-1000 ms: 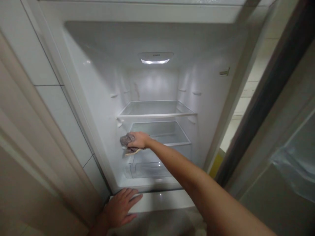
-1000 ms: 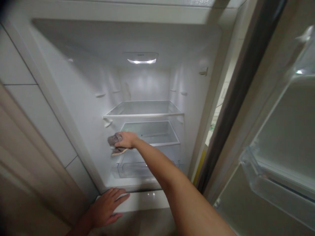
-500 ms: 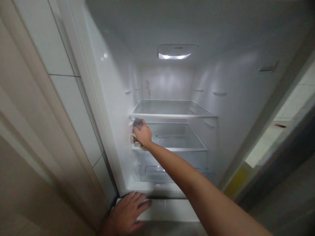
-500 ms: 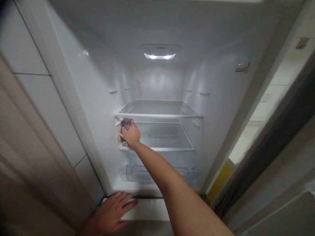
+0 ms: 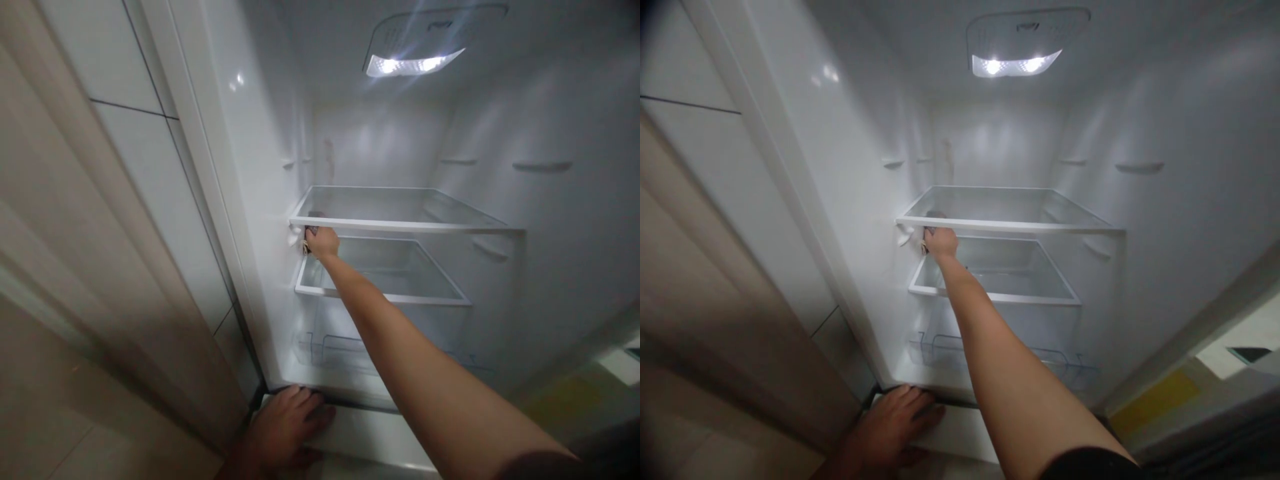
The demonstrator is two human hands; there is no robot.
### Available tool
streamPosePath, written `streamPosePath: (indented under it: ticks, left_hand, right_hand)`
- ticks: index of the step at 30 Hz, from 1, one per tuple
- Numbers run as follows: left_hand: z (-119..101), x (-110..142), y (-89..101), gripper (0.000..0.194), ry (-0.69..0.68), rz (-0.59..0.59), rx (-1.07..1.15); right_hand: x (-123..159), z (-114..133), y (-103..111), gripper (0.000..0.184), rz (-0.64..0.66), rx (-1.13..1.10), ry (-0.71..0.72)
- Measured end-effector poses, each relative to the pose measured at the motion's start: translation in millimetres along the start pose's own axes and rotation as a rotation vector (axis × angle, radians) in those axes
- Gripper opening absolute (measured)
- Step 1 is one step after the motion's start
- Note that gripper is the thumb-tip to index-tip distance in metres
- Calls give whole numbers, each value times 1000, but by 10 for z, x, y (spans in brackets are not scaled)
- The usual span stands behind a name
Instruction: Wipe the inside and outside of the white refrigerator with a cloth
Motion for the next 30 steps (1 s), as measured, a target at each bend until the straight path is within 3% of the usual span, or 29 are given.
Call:
streamPosePath:
  ticks: [4, 9, 12, 16, 21, 30]
  left_hand:
    - [5, -1, 17, 87, 20, -2, -11]
    - [-2, 2, 108, 81, -57, -102, -84]
    - [-27, 13, 194, 76, -114, -178, -155]
    - [-57, 27, 241, 73, -151, -222, -195]
    - [-55, 45, 209, 71, -146, -240, -202]
    - [-56, 59, 204, 70, -145, -256, -209]
  right_hand:
    - [61, 6, 65, 55, 33, -3, 17]
    - [290, 33, 394, 50, 103, 15, 60]
    - [576, 23, 665, 47, 152, 31, 176]
    - [1163, -37, 907, 62, 146, 171, 420]
    - [1642, -238, 865, 64, 82, 360, 544]
    - [1531, -335, 777, 58, 86, 290, 486]
Point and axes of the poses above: each hand's wrist, its own x-axis away from the middle knuckle, its own y-axis out of the back of the hand, z = x × y, the point moved 7 cm from there along -x, towards the middle knuckle
